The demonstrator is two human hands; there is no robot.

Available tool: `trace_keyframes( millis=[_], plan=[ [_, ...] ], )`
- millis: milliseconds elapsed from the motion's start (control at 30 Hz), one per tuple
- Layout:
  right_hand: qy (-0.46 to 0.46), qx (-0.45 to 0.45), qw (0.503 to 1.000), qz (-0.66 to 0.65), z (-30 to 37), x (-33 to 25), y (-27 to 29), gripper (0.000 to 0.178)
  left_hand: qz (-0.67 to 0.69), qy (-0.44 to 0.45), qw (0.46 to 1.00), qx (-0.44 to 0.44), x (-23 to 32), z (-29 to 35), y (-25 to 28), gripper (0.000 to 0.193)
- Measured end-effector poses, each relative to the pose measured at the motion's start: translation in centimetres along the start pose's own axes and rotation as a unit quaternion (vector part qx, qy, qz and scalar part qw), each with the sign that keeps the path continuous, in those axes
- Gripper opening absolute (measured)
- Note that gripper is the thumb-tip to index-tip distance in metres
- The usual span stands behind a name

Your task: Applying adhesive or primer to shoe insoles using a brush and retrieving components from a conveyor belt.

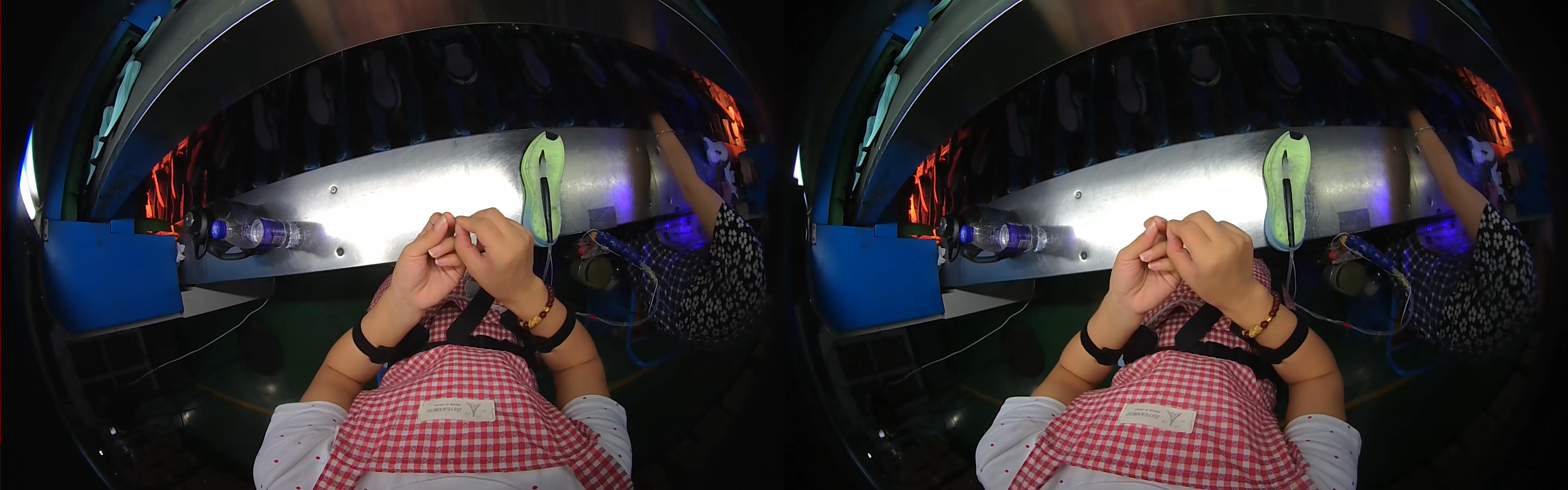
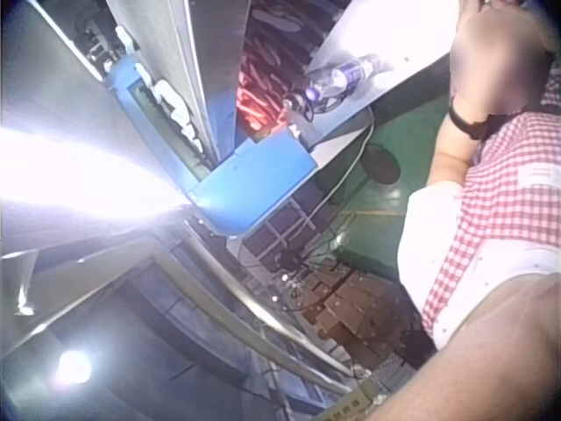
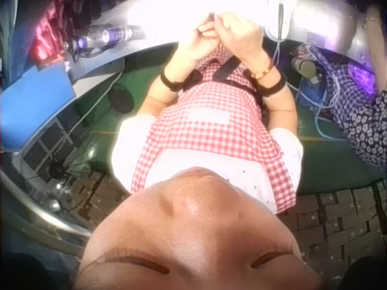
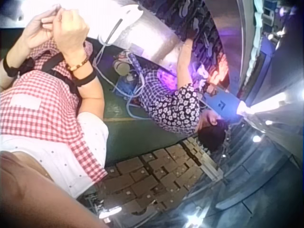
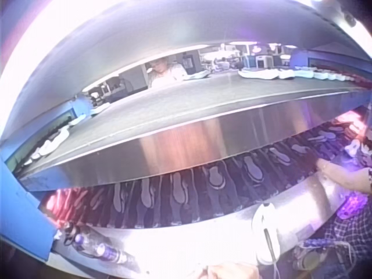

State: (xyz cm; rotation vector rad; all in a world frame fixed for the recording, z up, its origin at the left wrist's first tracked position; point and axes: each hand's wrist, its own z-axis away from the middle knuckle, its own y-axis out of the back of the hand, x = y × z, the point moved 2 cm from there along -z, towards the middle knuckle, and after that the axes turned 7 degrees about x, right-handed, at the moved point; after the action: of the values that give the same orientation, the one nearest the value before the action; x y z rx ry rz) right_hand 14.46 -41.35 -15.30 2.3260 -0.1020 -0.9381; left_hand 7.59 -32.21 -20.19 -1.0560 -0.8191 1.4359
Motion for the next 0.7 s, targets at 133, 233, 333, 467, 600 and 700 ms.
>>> trace_keyframes(
  millis=[133,233,333,467,600,700],
  plan=[
    [-0.137,-0.026,0.983,-0.116,-0.07,0.59,0.08,0.008,0.044,0.019,0.998,0.03,0.02,0.04,0.06,0.01],
    [-0.174,-0.026,0.97,-0.169,-0.34,0.75,0.28,0.009,0.075,0.051,0.996,0.018,0.07,0.03,0.1,0.01],
    [-0.187,-0.032,0.967,-0.171,-0.4,0.79,0.41,0.009,0.087,0.055,0.995,-0.002,0.14,0.04,0.04,0.011],
    [-0.129,-0.025,0.981,-0.143,-0.07,0.91,0.22,0.01,0.075,0.049,0.996,-0.004,0.24,-0.01,0.1,0.011],
    [-0.073,-0.01,0.991,-0.116,-0.05,0.88,-0.03,0.01,0.066,0.034,0.997,0.001,0.3,-0.08,0.22,0.008],
    [-0.054,-0.008,0.995,-0.084,-0.16,0.59,-0.04,0.009,0.048,0.02,0.999,0.006,0.29,-0.21,0.26,0.008]
  ],
)
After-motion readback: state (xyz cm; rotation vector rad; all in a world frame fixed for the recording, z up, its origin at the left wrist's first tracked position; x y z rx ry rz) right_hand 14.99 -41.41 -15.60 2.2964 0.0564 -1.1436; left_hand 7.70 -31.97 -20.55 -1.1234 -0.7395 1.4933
